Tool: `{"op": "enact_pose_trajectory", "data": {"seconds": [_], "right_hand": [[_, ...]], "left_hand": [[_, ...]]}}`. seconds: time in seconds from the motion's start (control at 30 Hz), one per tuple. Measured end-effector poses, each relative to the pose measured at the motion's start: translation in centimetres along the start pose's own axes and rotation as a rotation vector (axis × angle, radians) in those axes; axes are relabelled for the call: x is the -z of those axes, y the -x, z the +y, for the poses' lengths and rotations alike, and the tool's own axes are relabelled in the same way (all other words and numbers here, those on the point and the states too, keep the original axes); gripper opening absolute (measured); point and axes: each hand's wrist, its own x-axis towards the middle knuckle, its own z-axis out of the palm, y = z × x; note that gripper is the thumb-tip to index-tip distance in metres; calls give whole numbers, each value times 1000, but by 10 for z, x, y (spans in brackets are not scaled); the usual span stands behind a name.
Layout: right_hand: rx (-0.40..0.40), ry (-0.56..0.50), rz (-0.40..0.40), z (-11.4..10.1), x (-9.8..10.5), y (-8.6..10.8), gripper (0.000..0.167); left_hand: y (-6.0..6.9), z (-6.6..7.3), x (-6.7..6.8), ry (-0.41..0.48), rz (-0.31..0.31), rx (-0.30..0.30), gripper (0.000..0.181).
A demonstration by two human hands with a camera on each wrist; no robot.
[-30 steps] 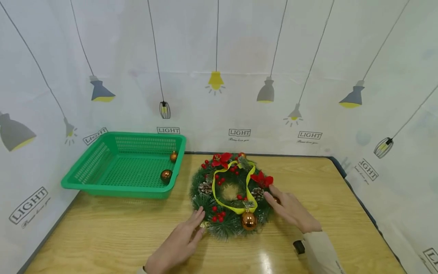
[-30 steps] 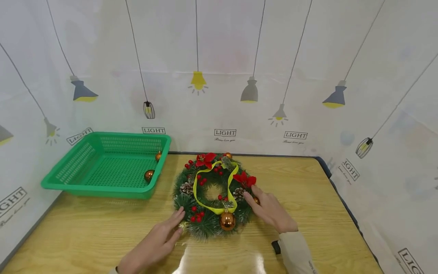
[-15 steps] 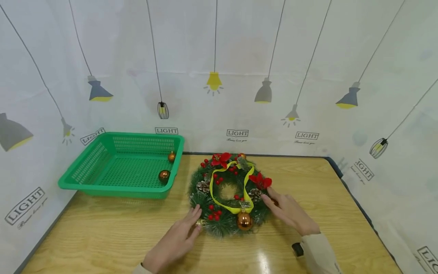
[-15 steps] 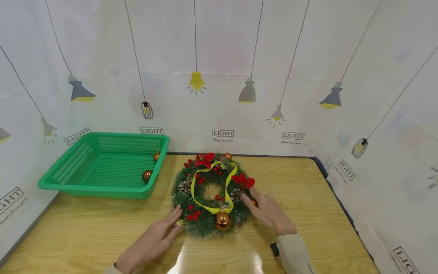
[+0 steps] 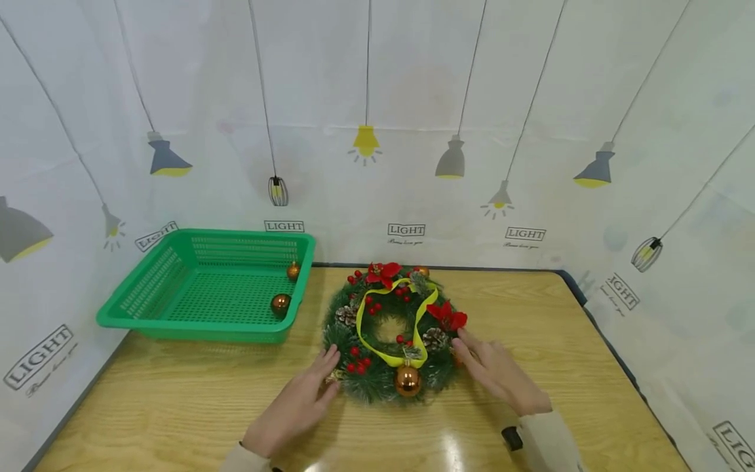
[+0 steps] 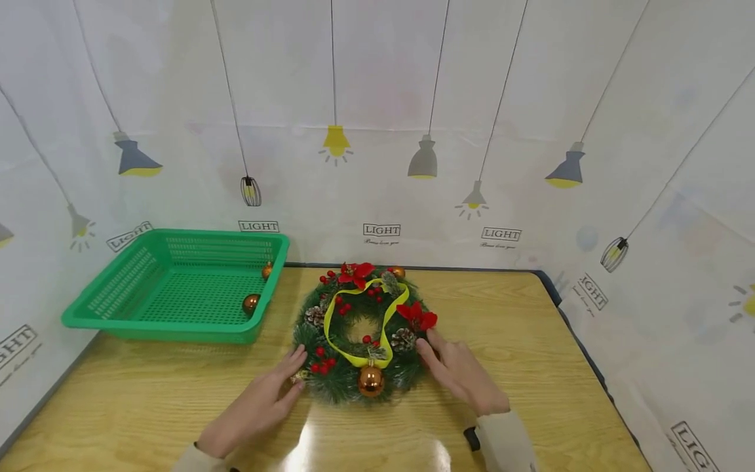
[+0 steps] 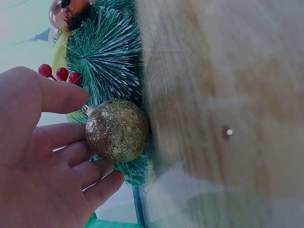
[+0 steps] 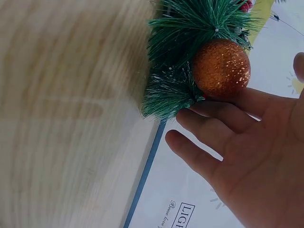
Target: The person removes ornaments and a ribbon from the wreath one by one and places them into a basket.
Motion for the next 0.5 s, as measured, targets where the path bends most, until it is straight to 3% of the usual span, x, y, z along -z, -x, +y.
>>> {"op": "enact_pose_trajectory", "data": {"seconds": [0.23,0.5], "right_hand": [[11,-25,28,-2,-2,9,61],[-14,-32,6,-7,-6,18,59]], "left_hand": [[-7,-4,3,-2,19,-2,57],[-14,-6,8,-23,17,2,59]]}}
